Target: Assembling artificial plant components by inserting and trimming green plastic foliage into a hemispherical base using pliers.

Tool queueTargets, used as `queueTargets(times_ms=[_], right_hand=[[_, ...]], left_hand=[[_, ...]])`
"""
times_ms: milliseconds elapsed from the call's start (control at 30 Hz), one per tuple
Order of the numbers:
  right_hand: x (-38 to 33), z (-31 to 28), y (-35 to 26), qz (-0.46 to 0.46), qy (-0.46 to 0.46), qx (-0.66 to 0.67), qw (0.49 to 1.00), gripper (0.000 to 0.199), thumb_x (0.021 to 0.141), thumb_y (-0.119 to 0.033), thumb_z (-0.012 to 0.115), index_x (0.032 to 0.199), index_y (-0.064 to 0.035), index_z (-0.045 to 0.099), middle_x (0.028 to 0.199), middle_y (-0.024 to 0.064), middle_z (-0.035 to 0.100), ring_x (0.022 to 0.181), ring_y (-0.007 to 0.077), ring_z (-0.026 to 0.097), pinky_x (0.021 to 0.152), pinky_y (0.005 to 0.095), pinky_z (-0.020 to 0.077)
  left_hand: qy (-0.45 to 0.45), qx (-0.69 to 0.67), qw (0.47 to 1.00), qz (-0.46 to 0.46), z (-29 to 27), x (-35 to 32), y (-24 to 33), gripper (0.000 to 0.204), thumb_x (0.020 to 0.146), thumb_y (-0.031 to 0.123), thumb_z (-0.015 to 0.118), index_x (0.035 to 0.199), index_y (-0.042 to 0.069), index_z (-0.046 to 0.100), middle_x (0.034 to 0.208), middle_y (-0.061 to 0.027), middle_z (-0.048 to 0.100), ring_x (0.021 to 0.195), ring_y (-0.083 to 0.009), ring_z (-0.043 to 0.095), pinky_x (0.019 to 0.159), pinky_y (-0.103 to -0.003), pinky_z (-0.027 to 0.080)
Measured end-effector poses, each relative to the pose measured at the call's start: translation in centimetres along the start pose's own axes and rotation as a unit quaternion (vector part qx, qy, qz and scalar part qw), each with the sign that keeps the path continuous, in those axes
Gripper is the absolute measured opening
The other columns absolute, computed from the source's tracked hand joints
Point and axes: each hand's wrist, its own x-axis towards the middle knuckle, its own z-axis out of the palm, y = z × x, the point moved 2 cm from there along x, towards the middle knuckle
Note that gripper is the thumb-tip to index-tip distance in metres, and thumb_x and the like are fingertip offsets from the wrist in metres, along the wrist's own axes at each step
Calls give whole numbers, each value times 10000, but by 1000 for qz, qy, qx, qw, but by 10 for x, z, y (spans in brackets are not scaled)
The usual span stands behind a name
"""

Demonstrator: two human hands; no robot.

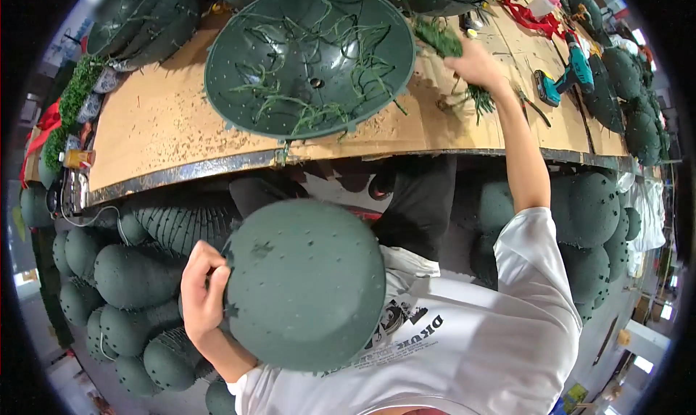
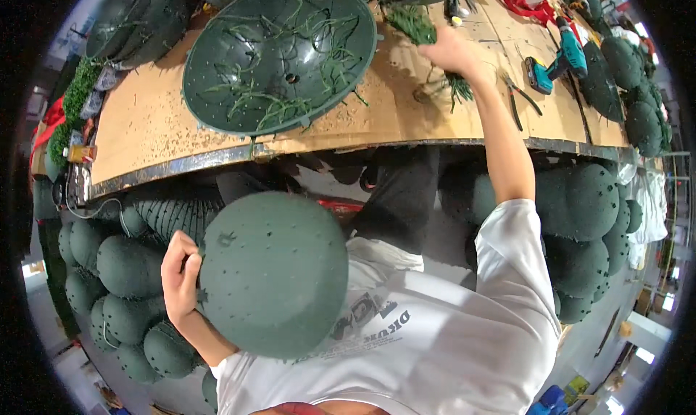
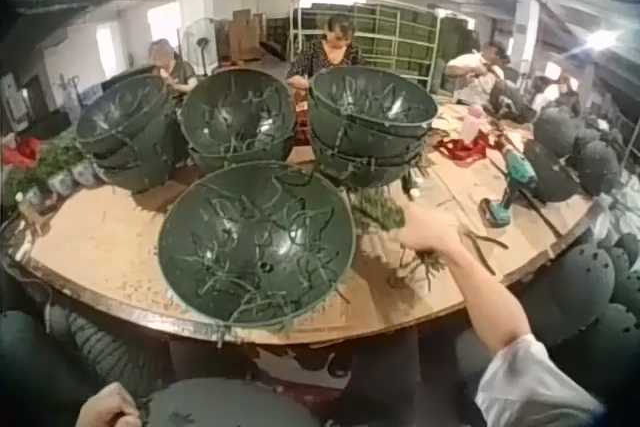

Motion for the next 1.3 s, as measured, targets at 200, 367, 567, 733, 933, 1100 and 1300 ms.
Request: queueTargets(times_ms=[200, 367, 567, 733, 933, 1100, 1300], right_hand=[[4, -27, -42, 15, -111, 401, 909, 174, 843, -186, 667, 869, -16, 641, 743, 29, 627, 589, 99, 561, 536, 282, 452], [-7, -30, -114, 2, -94, 383, 919, 418, 877, -427, 766, 945, -18, 716, 827, 26, 660, 565, 63, 516, 497, 238, 433], [16, -24, -120, -48, -181, 315, 931, 281, 840, -252, 804, 921, 4, 720, 809, 22, 652, 595, 77, 552, 514, 250, 458], [1, -30, -125, -37, -97, 262, 960, 233, 833, -173, 720, 897, 49, 689, 821, 54, 669, 681, 122, 612, 589, 294, 490], [-29, -66, -174, -43, -49, 330, 942, 287, 852, -241, 707, 921, 38, 702, 889, 61, 695, 791, 140, 637, 719, 289, 511], [-33, -46, -275, -157, -123, 363, 910, 313, 892, -301, 716, 992, -7, 679, 928, 36, 674, 832, 128, 624, 765, 295, 514], [-15, 60, -417, -146, -111, 307, 934, 365, 831, -253, 778, 927, 94, 719, 886, 137, 713, 754, 203, 683, 674, 395, 547]], left_hand=[[-47, 233, 970, 45, 54, 0, 28, 80, 858, 67, 714, 871, 56, 636, 877, -110, 573, 805, -348, 562, 730, -430, 425], [-77, 272, 958, 45, 97, -11, 25, 103, 893, 107, 711, 883, 70, 616, 883, -105, 547, 835, -326, 563, 779, -415, 410], [-51, 259, 962, 68, 103, -12, 23, 118, 895, 121, 713, 886, 68, 608, 870, -105, 528, 843, -320, 572, 786, -408, 399], [-24, 238, 968, 74, 94, -22, 19, 140, 847, 89, 750, 873, 77, 613, 877, -93, 539, 840, -311, 568, 778, -401, 402], [-2, 220, 972, 80, 91, -28, 11, 167, 824, 88, 768, 875, 74, 609, 883, -88, 537, 845, -299, 570, 765, -391, 394], [3, 204, 974, 97, 89, -26, 9, 164, 819, 80, 768, 864, 72, 610, 871, -85, 529, 848, -292, 564, 764, -387, 386], [21, 215, 975, 47, 83, -44, 4, 126, 816, 49, 743, 883, 56, 637, 873, -86, 547, 847, -301, 552, 798, -394, 398]])
